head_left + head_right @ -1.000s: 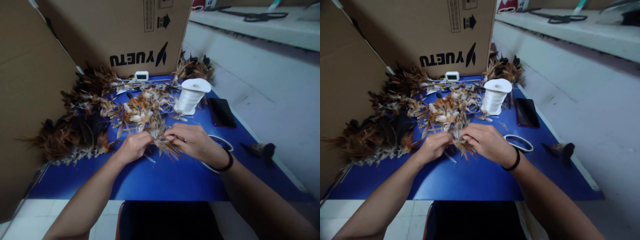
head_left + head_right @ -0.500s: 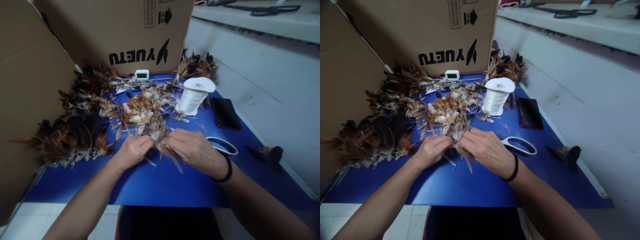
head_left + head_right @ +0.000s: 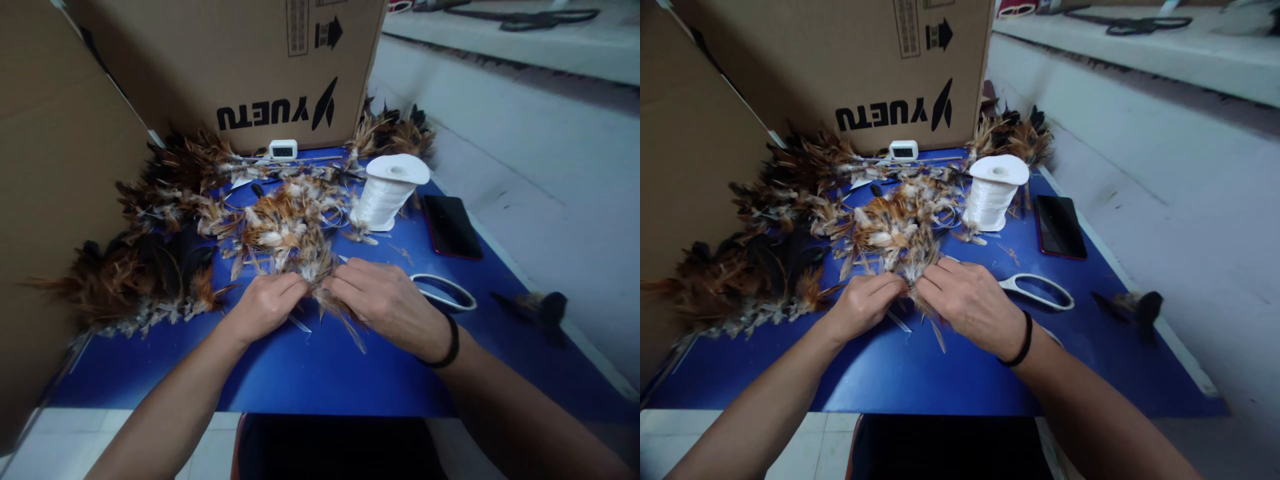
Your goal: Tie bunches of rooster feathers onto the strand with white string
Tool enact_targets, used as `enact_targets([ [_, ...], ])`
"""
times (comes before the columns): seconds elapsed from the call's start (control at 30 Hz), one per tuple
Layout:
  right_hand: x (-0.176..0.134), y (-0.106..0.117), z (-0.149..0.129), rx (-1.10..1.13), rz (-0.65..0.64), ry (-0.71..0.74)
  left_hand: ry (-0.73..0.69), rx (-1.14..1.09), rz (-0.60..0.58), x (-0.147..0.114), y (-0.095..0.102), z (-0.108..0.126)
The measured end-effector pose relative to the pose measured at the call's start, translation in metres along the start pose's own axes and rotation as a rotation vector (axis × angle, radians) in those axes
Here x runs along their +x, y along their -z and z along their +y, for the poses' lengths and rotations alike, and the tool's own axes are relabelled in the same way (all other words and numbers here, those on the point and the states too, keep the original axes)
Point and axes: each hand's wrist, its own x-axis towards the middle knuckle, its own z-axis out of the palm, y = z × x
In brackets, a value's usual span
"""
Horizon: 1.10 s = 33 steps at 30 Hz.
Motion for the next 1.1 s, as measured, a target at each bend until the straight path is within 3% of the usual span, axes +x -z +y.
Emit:
enact_targets([
  [0.27, -0.0011, -0.0031, 0.0009, -0.023, 0.030, 0.008, -0.009, -0.002, 0.049, 0.0012, -0.0005, 0.0002],
  [1.1, -0.0001, -0.0026, 0.0022, 0.034, 0.033, 0.009, 0.015, 0.006, -0.012, -0.0006, -0.0034, -0.0004],
])
